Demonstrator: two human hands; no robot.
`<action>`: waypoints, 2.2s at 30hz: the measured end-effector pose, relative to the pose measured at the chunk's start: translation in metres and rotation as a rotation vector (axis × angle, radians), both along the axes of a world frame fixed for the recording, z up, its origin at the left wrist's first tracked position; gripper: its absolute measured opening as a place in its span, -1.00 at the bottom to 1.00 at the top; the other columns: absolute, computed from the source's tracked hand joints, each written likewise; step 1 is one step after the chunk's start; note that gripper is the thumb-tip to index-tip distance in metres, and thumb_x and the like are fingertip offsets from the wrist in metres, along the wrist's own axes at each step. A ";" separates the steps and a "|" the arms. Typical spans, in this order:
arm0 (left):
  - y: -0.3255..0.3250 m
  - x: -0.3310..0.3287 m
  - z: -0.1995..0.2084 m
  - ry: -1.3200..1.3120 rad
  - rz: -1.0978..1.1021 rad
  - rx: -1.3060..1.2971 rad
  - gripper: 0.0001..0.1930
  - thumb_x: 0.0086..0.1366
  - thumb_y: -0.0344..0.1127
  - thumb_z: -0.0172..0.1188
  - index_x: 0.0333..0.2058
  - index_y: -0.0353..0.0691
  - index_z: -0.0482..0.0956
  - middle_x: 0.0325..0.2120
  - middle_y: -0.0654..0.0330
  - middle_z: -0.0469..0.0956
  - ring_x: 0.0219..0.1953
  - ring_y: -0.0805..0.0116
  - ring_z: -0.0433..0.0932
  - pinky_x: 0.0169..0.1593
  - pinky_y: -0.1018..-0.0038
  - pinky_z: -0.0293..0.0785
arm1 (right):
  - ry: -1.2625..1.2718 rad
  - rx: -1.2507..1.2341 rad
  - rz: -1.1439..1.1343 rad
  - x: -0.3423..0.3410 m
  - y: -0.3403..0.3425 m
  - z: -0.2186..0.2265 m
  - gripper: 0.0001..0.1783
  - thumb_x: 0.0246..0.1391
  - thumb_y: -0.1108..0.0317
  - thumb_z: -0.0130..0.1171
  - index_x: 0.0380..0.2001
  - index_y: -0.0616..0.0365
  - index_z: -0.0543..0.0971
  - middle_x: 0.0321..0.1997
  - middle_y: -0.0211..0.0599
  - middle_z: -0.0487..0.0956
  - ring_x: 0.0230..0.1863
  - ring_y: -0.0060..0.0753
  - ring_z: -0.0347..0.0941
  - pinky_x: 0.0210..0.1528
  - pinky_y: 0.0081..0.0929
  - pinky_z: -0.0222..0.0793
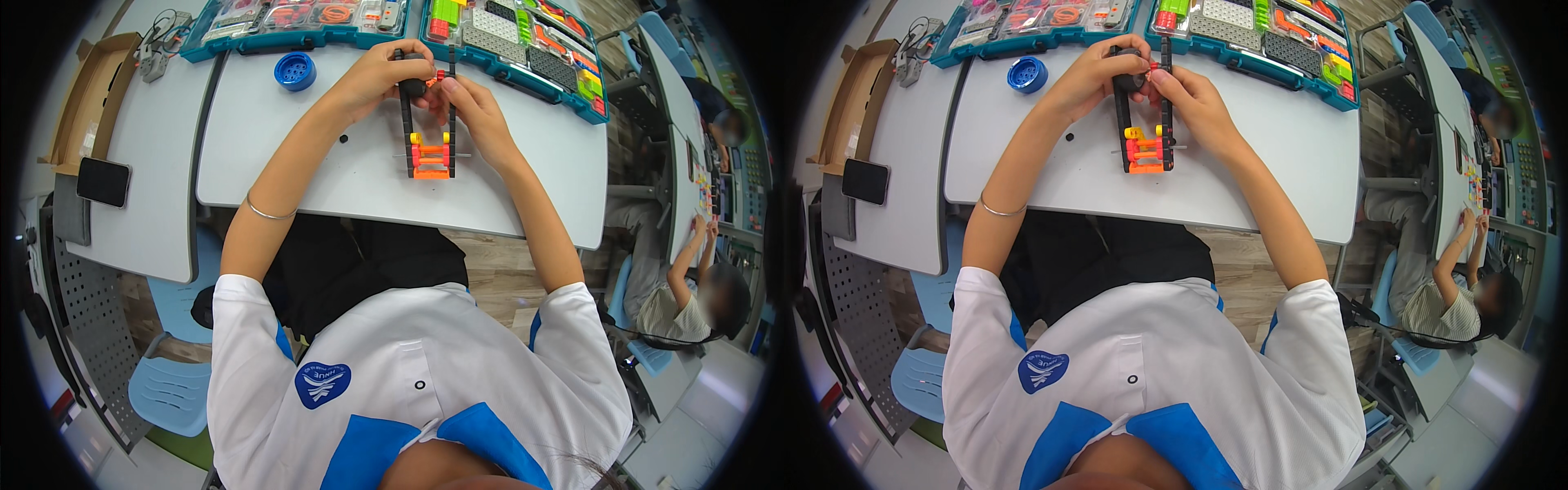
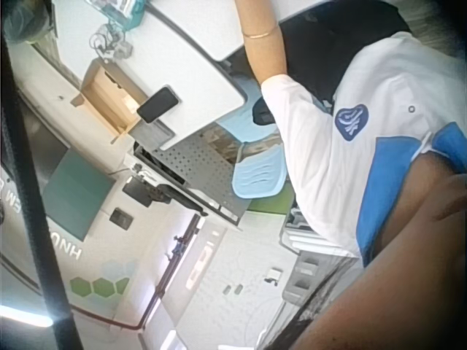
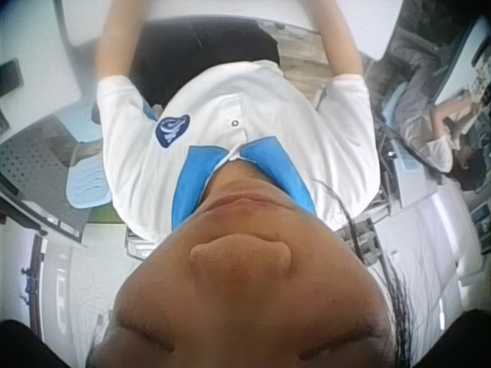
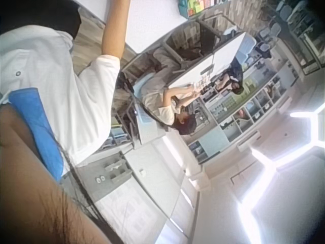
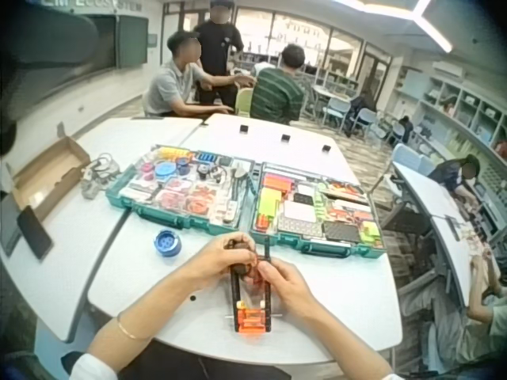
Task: The person assembles a structure using colorful interlocking building blocks from a kit. They connect beams, plates, and connectors, then disassemble the structure into individual pieces and sort them on the table.
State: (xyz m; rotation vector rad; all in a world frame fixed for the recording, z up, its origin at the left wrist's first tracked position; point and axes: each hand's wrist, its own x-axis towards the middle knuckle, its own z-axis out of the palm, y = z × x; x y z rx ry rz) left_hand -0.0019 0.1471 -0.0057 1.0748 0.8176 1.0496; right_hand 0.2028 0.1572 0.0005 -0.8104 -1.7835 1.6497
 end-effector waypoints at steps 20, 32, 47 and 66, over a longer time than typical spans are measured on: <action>-0.001 -0.005 0.011 0.146 0.057 0.143 -0.65 0.33 -0.07 0.16 -0.05 -0.18 0.50 -0.24 0.31 0.54 -0.21 0.56 0.57 -0.20 0.51 0.52 | 0.035 0.019 -0.135 0.003 0.002 -0.001 -0.46 0.34 -0.13 -0.16 -0.47 0.14 0.37 -0.44 -0.39 0.40 -0.39 -0.53 0.33 -0.25 -0.55 0.27; 0.002 -0.012 0.003 0.080 -0.066 0.069 -0.67 0.30 -0.17 0.13 -0.06 -0.25 0.51 -0.24 0.24 0.56 -0.17 0.53 0.56 -0.06 0.41 0.52 | -0.002 0.109 -0.157 0.000 -0.003 -0.002 -0.53 0.34 -0.07 -0.07 -0.36 0.16 0.48 -0.45 -0.52 0.41 -0.42 -0.70 0.27 -0.39 -0.67 0.21; -0.002 -0.021 0.014 0.282 -0.166 0.047 -0.63 0.23 -0.07 0.16 -0.21 -0.29 0.65 -0.27 0.16 0.62 -0.16 0.41 0.60 -0.03 0.40 0.57 | 0.103 -0.110 -0.024 0.008 0.005 0.001 -0.56 0.31 0.00 -0.03 -0.47 0.17 0.43 -0.52 -0.41 0.41 -0.45 -0.54 0.38 -0.32 -0.53 0.34; -0.001 -0.020 0.014 0.080 -0.249 -0.010 -0.63 0.26 -0.26 0.03 -0.03 -0.30 0.55 -0.15 0.18 0.59 -0.08 0.37 0.55 0.15 0.31 0.37 | 0.303 -0.574 0.153 0.019 0.013 0.019 -0.60 0.26 0.10 0.05 -0.11 0.26 0.49 -0.25 -0.24 0.51 -0.36 -0.50 0.43 -0.32 -0.54 0.42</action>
